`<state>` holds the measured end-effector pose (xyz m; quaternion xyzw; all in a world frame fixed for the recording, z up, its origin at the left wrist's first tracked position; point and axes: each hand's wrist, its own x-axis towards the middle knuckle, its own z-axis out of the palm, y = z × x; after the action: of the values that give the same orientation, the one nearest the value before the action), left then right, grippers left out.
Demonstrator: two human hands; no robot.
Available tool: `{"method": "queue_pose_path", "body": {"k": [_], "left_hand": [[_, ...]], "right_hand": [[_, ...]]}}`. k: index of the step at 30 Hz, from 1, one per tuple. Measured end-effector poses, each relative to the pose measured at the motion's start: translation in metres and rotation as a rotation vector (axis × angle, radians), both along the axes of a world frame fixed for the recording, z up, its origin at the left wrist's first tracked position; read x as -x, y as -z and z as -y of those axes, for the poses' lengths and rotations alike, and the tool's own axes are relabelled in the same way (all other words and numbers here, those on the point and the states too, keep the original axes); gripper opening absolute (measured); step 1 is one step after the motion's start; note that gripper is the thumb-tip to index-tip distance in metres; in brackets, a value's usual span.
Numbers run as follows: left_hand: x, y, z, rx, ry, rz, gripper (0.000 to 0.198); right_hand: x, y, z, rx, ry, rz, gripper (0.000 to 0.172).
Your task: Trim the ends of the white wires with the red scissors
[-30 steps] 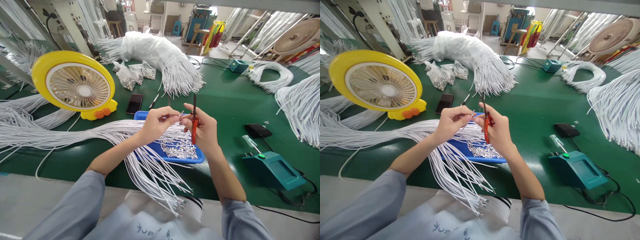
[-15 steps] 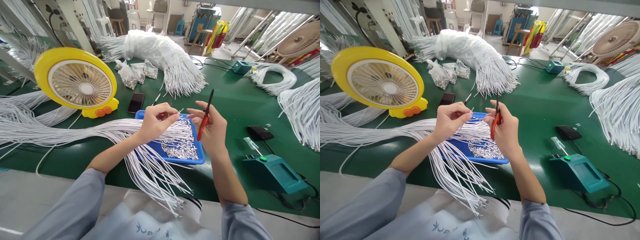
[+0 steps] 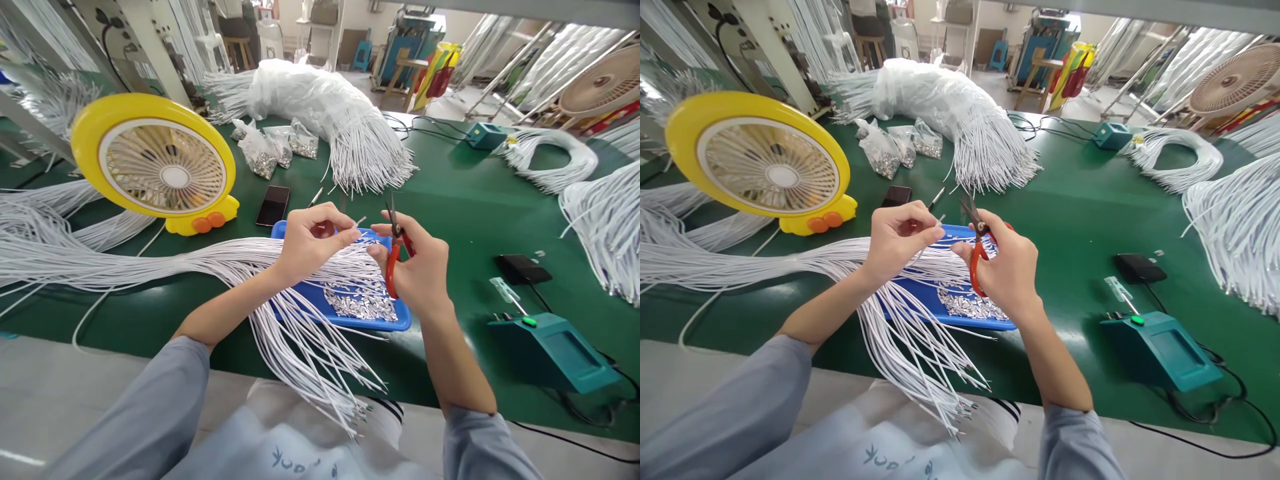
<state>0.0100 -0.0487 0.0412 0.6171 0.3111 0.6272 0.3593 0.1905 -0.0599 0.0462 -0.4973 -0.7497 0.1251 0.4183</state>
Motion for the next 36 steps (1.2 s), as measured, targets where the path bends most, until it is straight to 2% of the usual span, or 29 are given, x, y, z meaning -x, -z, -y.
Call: {"method": "queue_pose_path", "body": {"k": [4, 9, 15, 21, 32, 36], "left_hand": [[-0.0007, -0.0008, 0.0013, 0.016, 0.012, 0.004, 0.014], [-0.0013, -0.0010, 0.0009, 0.057, 0.036, 0.024, 0.016], [-0.0014, 0.0023, -0.0010, 0.051, 0.036, 0.021, 0.012], [-0.0036, 0.0052, -0.0006, 0.011, 0.108, 0.028, 0.018], [-0.0028, 0.0038, -0.0017, -0.042, 0.173, 0.026, 0.019], [-0.0017, 0.0035, -0.0016, -0.086, 0.152, -0.012, 0.019]], "right_hand": [[0.0015, -0.0029, 0.0007, -0.001, 0.063, 0.163, 0.045], [0.0033, -0.0023, 0.0030, 0.066, -0.096, 0.097, 0.029], [0.0060, 0.0007, 0.0056, -0.033, -0.109, 0.145, 0.033], [0.0078, 0.0017, 0.0045, -0.161, -0.085, 0.241, 0.030], [0.0073, -0.0012, 0.0078, -0.146, -0.101, 0.248, 0.031], [0.0069, -0.0014, 0.0082, -0.118, -0.108, 0.243, 0.031]]}}
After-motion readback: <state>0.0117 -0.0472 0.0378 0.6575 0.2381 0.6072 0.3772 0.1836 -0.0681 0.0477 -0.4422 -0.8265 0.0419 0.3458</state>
